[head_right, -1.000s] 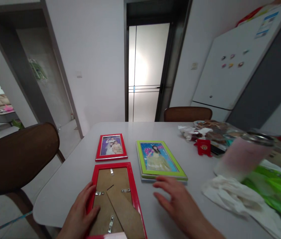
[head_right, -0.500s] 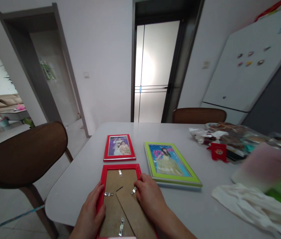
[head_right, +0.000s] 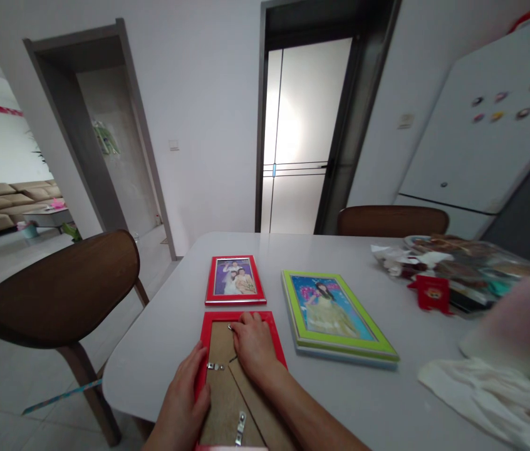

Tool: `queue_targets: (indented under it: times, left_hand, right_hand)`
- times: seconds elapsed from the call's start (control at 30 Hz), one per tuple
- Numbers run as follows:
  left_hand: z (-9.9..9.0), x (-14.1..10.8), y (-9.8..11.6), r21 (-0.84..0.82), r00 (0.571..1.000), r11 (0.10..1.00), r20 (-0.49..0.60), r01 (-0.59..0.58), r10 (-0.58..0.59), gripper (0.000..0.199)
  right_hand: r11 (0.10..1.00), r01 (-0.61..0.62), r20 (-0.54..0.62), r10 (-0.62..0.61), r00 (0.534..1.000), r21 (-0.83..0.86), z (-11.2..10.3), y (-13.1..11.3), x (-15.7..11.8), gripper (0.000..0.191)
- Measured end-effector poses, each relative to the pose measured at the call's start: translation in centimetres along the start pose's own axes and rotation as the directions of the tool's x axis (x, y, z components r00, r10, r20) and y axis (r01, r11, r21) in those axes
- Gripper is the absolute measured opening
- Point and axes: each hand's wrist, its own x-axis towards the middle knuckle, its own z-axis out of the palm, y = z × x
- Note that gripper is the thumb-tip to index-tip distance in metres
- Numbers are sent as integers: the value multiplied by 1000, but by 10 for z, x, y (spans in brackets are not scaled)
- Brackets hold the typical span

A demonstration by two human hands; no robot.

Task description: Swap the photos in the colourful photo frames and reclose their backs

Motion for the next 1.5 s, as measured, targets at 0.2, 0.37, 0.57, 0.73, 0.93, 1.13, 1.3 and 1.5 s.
queue_targets:
  times: [0.2, 0.37, 0.57, 0.73, 0.93, 1.13, 1.3, 1.5]
  left_hand:
    - [1, 0, -3, -16, 1000, 1000, -20, -6, 6, 48]
    - [2, -1, -4, -41, 999, 999, -33, -15, 14, 47]
    - [0, 0, -3, -42, 1000, 999, -31, -3, 2, 49]
    - [0, -2, 0, -18, 999, 1000, -42, -4, 3, 51]
    - [0, -2, 1, -28, 999, 1000, -37, 7, -8, 50]
    - [-2, -3, 0, -70, 999, 997, -29, 33, -35, 50]
    - [-3, 0, 3, -56, 997, 995, -5, 77, -78, 51]
    - [-10, 4, 13, -170, 989, 974, 26, 150, -148, 46]
  right_hand:
    - [989, 129, 38, -132, 991, 70, -8, -19, -22, 20]
    - [983, 158, 78, -166, 983, 99, -1, -37, -26, 14]
    - [962, 134, 108, -163, 981, 237, -17, -30, -29, 16]
    - [899, 137, 296, -276, 915, 415, -46, -5, -63, 34]
    - [921, 161, 301, -276, 913, 354, -45, -8, -78, 19]
    - [961, 53, 176, -103, 979, 270, -37, -8, -75, 31]
    - [984, -28, 136, 5, 991, 174, -29, -3, -73, 36]
    - [975, -75, 81, 59, 995, 208, -46, -8, -64, 35]
